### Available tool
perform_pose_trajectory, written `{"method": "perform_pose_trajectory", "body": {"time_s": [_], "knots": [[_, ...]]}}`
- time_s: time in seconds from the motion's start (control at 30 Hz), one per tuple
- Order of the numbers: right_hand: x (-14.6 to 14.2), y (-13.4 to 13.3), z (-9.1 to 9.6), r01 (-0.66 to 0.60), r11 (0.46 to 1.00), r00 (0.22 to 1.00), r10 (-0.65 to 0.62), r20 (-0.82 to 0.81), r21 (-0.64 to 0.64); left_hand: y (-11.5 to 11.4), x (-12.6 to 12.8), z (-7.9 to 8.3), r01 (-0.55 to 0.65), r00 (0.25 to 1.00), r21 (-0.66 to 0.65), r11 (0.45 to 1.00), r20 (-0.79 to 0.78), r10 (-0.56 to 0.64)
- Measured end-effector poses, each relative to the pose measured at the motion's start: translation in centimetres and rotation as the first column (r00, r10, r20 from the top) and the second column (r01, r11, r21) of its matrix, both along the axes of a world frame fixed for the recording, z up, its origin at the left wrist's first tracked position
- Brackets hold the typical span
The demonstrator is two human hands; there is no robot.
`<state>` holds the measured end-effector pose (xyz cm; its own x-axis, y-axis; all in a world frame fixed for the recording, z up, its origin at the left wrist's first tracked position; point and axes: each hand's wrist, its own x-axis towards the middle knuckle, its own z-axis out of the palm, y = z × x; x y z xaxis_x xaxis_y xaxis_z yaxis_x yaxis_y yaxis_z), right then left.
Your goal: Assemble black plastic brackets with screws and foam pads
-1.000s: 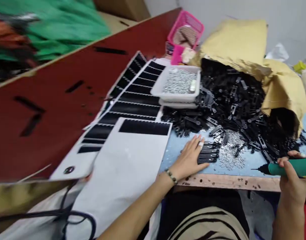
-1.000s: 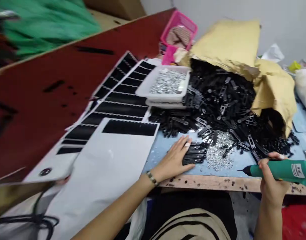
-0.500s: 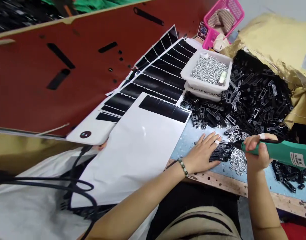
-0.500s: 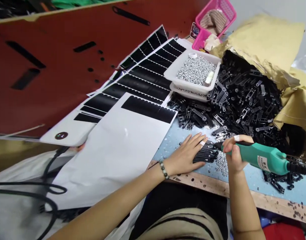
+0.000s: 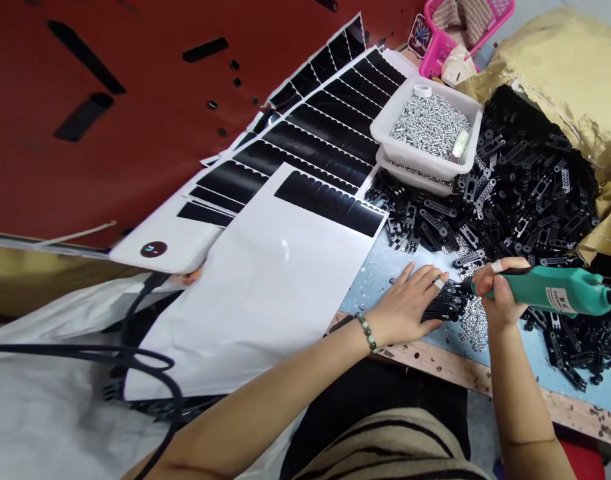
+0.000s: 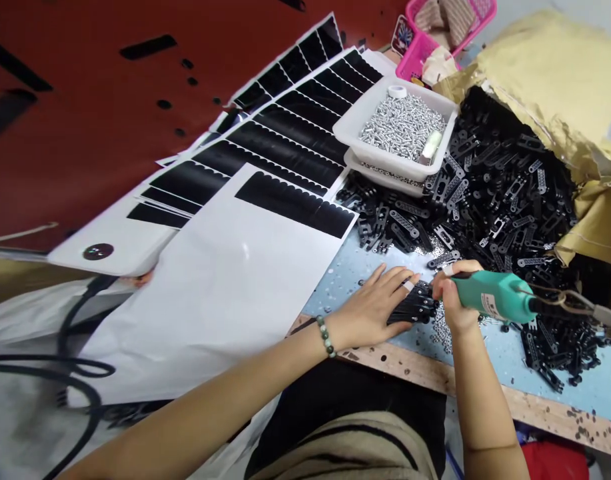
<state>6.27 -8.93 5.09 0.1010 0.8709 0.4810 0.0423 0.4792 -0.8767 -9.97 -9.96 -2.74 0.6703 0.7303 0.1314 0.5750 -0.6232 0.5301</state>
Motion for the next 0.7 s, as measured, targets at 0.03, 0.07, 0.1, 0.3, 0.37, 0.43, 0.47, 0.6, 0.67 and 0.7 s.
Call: {"method": "perform_pose_trajectory", "body": {"time_s": [0.03,0.07,0.1,0.3,0.37,0.43,0.47,0.6,0.67,0.7], "knots": [[0.0,0.1,0.0,-0.024,1.000,1.000,0.024,0.002,-0.005,0.0,0.0,0.0,-0.002,1.000,0.001,1.000,0.002,0.002],[0.0,0.2,0.0,-0.047,0.999,0.999,0.047,0.003,-0.004,0.0,0.0,0.1,-0.003,1.000,0.001,1.000,0.004,0.003],[0.1,0.2,0.1,-0.067,0.998,0.998,0.067,0.008,0.004,0.1,0.1,0.1,-0.005,1.000,0.001,1.000,0.008,0.005],[0.2,-1.4,0.8,-0.073,0.991,0.996,0.077,-0.033,0.114,0.1,0.1,0.2,0.003,0.999,0.009,1.000,0.037,-0.004],[0.1,-1.8,0.9,-0.089,0.990,0.995,0.093,-0.035,0.109,0.1,0.1,0.2,0.003,0.999,0.010,1.000,0.045,-0.004],[0.1,-1.9,0.7,-0.098,0.992,0.995,0.100,-0.023,0.082,0.1,0.1,0.3,0.000,0.999,0.006,1.000,0.047,-0.001],[0.1,-1.9,0.6,-0.097,0.993,0.995,0.099,-0.019,0.068,0.1,0.1,0.3,0.000,0.999,0.002,1.000,0.045,0.000],[0.1,-1.6,0.0,-0.100,0.994,0.995,0.100,0.020,0.033,0.1,0.1,0.4,0.009,0.999,-0.011,1.000,0.033,-0.008],[0.0,-1.3,-0.2,-0.119,0.993,0.992,0.118,0.046,0.012,0.1,0.1,0.4,0.007,1.000,-0.009,1.000,0.028,-0.006],[0.0,-1.1,-0.2,-0.129,0.992,0.990,0.128,0.053,0.001,0.1,0.2,0.4,0.003,1.000,-0.006,1.000,0.025,-0.003]]}}
